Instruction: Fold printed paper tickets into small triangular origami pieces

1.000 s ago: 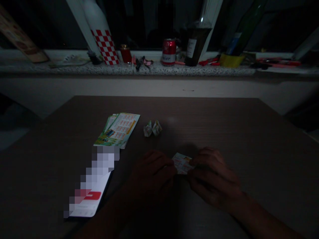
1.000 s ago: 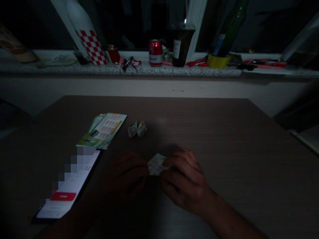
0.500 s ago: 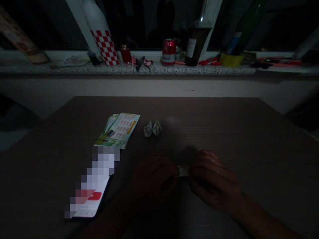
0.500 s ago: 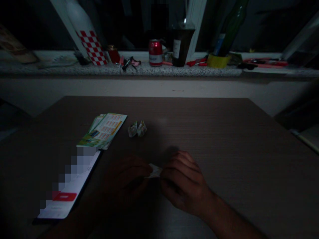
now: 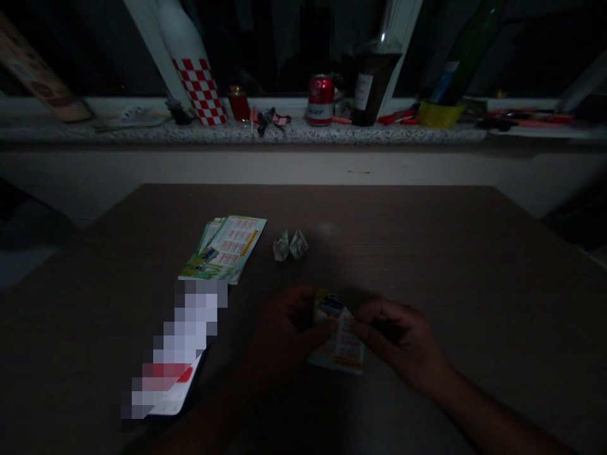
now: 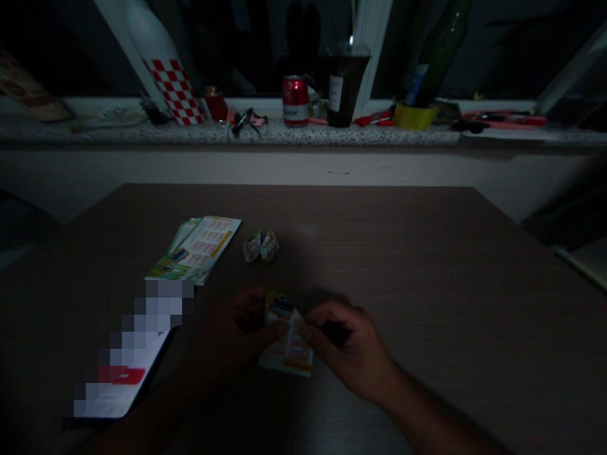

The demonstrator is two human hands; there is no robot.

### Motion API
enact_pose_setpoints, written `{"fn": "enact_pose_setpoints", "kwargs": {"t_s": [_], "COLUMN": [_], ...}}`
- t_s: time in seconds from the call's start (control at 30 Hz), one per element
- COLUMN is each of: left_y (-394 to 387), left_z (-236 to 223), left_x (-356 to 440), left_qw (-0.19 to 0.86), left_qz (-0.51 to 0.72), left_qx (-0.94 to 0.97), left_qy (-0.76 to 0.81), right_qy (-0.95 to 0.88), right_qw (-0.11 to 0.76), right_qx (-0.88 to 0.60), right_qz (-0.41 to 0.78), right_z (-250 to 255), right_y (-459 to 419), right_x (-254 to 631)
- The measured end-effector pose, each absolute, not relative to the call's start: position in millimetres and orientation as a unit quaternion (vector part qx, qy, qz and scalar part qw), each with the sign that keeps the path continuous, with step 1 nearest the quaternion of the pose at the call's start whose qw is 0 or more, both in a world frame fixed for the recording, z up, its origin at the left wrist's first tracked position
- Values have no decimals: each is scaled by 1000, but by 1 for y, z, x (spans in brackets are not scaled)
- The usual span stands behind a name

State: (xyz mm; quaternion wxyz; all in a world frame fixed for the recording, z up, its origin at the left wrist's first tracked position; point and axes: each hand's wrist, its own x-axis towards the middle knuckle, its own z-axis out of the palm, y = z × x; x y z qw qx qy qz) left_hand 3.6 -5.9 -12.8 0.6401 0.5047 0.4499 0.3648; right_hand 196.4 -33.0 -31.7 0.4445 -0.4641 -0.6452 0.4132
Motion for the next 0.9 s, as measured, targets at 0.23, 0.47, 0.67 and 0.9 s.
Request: {"fn": "enact_pose_setpoints", "kwargs": {"t_s": [0.23,0.47,0.67,0.9], "left_y": [-5,-4,-4,-5], "left_z": [-14,-16,-12,-12], "left_x": [4,4,4,3], "left_qw": [657,657,643,627], "left_qz": [356,355,356,349], "left_qx": [496,507,518,536], "left_qy": [444,431,438,445], "right_qy": [-635,-651,-654,-653], "right_qw": [460,466,453,445], "right_qx": [-455,-449,-453,-463], "right_qz": [422,397,402,403], "right_z": [-34,-34,-35,-36], "right_y": [-35,-34,-34,-34], "right_x": [194,195,195,196]}}
